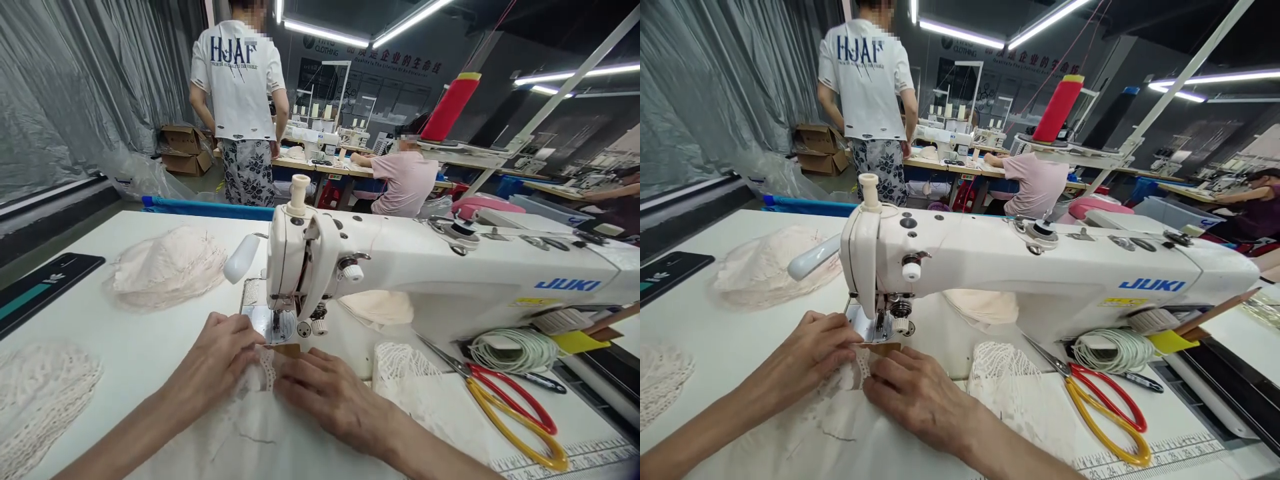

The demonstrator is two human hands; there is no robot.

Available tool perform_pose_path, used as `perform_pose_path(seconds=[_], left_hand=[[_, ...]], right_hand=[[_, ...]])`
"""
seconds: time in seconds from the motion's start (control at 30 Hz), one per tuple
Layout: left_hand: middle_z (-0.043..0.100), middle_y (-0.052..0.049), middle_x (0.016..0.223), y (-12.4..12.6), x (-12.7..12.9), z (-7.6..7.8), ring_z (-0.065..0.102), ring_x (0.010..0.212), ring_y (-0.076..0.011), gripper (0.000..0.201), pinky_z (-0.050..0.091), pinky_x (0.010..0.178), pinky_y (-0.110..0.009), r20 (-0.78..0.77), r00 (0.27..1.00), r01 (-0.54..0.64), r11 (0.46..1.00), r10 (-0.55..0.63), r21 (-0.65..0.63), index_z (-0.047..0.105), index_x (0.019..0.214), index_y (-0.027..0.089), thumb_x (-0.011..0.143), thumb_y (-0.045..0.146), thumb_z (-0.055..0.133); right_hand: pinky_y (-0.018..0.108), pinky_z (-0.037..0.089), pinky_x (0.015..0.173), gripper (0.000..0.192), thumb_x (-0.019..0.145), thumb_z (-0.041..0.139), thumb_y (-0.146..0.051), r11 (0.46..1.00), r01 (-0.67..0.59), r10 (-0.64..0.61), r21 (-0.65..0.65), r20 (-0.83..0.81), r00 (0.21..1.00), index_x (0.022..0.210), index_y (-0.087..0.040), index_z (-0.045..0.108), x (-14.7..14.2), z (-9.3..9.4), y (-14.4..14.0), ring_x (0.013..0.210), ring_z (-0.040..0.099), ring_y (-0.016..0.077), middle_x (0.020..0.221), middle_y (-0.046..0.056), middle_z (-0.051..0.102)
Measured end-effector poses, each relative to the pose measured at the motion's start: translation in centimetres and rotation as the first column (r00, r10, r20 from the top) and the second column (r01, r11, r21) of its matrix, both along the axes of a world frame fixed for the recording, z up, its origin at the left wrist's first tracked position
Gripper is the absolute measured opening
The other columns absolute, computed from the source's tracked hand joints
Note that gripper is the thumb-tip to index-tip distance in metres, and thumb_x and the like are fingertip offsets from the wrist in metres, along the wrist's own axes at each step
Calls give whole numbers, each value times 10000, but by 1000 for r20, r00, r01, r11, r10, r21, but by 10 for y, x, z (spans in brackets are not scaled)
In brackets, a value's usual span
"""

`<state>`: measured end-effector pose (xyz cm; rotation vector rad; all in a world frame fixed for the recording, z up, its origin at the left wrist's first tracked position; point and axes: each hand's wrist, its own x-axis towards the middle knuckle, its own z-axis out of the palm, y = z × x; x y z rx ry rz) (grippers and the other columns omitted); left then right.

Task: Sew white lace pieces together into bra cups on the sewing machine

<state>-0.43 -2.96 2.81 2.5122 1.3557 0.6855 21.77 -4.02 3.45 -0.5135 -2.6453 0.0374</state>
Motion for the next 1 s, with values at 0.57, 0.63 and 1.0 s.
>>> perform_pose_path(seconds=[0.57, 0.63, 1.0], left_hand=[[602, 4, 688, -7, 16, 12, 543, 663, -200, 217, 366, 697, -362, -177, 953, -287, 919, 246, -271, 466, 733, 211, 903, 239, 334], [627, 8, 747, -2, 24, 11, 562, 727, -198, 189, 367, 752, -374, -127, 974, -216, 933, 186, -287, 480, 744, 212, 889, 228, 360], [644, 4, 800, -2, 24, 10, 565, 810, -231, 129, 402, 722, -359, -75, 972, -233, 867, 223, -442, 517, 857, 237, 850, 253, 389]], right_hand=[[304, 405, 753, 213, 960, 338, -109, 997, 62, -61, -41, 26, 998, 986, -126, 549, -11, -11, 10, 857, 519, 163, 956, 75, 624], [296, 399, 723, 234, 962, 325, -101, 998, 60, -60, -21, 7, 998, 971, -111, 558, -8, -8, 7, 804, 515, 157, 852, 67, 615], [273, 373, 657, 274, 967, 331, -118, 988, 154, -154, 7, 10, 988, 861, -135, 583, 10, -1, 8, 742, 509, 136, 815, 53, 606]])
